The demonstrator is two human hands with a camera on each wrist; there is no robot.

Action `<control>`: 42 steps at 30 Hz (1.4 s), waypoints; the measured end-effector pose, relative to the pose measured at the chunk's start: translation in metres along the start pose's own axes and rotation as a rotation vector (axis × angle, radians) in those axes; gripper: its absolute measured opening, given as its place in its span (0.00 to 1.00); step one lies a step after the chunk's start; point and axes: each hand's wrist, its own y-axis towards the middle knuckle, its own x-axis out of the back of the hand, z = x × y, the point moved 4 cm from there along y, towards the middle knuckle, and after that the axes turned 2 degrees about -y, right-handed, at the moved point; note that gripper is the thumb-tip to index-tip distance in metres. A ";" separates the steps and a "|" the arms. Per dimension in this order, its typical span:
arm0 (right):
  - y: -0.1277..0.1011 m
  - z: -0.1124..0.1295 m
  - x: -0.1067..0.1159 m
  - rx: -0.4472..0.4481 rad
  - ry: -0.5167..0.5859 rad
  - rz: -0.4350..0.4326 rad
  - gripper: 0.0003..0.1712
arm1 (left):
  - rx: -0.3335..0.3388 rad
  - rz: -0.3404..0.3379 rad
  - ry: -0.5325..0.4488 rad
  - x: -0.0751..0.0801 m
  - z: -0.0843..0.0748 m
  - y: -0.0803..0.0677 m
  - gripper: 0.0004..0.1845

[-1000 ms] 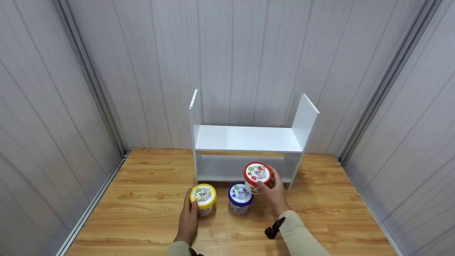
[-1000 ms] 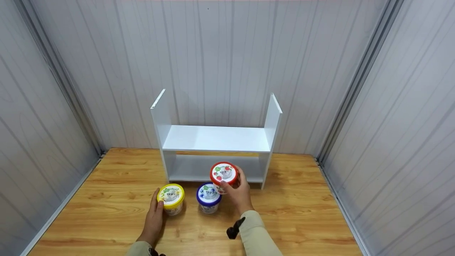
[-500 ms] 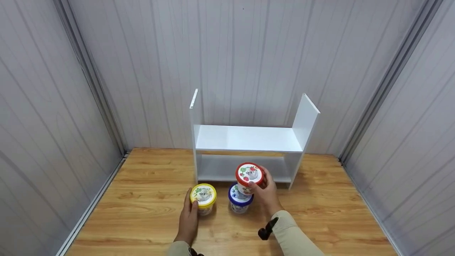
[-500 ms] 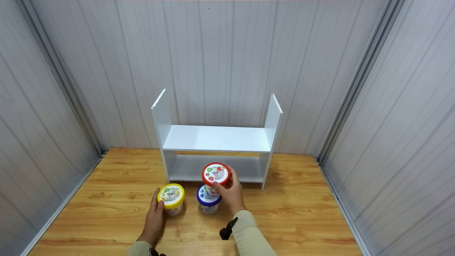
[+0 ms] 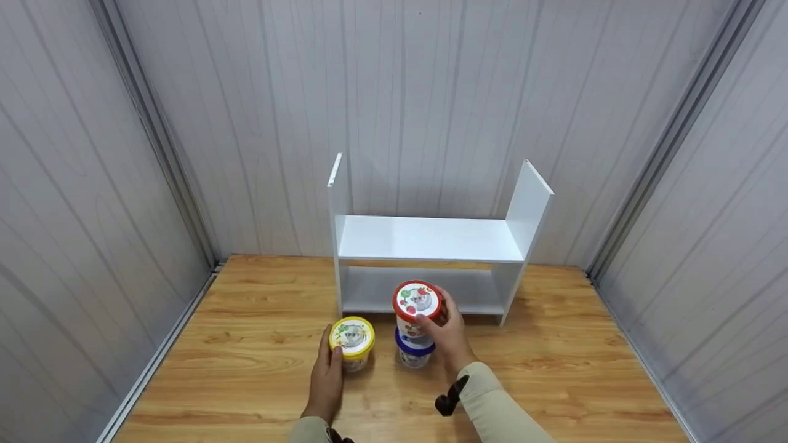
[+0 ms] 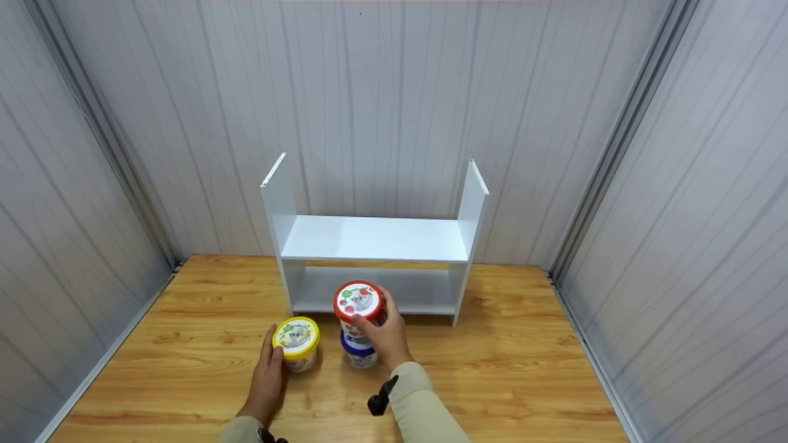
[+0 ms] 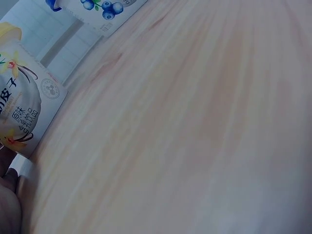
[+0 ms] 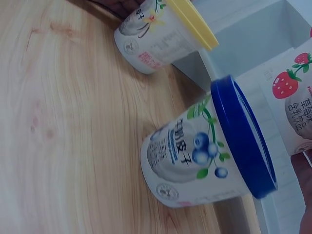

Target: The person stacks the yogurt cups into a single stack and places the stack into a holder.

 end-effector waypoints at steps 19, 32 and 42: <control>-0.007 0.022 -0.036 0.099 -0.034 0.090 0.48 | -0.007 -0.006 0.005 0.000 -0.002 -0.001 0.35; -0.007 0.019 -0.054 0.087 -0.004 0.114 0.50 | 0.016 -0.010 -0.016 -0.001 0.000 -0.001 0.35; -0.002 0.005 -0.068 0.068 -0.065 0.089 0.52 | 0.018 -0.014 -0.022 0.000 0.003 0.000 0.34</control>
